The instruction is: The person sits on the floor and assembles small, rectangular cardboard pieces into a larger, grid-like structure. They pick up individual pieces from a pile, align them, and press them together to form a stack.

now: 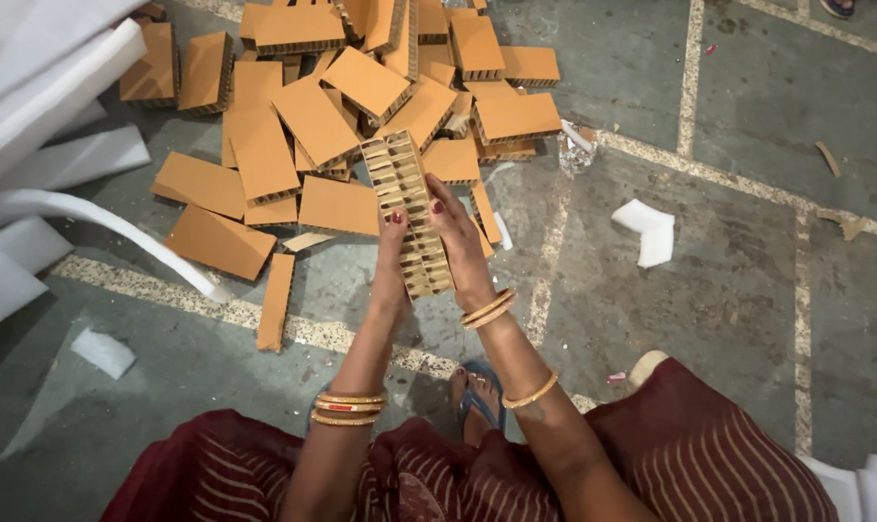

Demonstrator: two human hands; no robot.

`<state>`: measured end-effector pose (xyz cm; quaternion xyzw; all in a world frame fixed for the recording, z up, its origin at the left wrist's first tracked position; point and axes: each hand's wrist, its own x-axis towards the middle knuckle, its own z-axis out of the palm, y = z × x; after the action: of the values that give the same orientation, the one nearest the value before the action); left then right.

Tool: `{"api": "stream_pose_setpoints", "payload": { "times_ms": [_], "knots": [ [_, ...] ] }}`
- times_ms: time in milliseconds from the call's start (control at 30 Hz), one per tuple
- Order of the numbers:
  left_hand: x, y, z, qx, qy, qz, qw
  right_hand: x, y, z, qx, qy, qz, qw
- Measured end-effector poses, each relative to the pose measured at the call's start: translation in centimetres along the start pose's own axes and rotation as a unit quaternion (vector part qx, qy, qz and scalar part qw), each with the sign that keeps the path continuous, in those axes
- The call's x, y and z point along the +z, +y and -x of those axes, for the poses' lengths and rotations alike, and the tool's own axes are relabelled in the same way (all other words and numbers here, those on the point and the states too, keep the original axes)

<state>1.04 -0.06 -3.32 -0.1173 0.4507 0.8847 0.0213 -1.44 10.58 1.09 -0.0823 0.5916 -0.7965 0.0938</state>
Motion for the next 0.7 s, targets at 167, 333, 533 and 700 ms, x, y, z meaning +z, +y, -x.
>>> {"api": "stream_pose_setpoints", "payload": {
  "times_ms": [167, 333, 533, 700],
  "knots": [
    [0.1, -0.4, 0.4, 0.013, 0.017, 0.044, 0.999, 0.8, 0.6, 0.7, -0.022, 0.017, -0.028, 0.999],
    [0.0, 0.2, 0.2, 0.042, 0.0, 0.077, 0.996, 1.3, 0.6, 0.2, 0.009, 0.028, -0.041, 0.999],
    [0.9, 0.7, -0.3, 0.084, -0.004, 0.054, 0.995, 0.2, 0.1, -0.3, 0.032, 0.026, -0.003, 0.999],
    [0.9, 1.9, 0.2, 0.003, -0.013, 0.075, 0.997, -0.4, -0.3, -0.2, 0.023, 0.031, 0.004, 0.999]
  ]
}}
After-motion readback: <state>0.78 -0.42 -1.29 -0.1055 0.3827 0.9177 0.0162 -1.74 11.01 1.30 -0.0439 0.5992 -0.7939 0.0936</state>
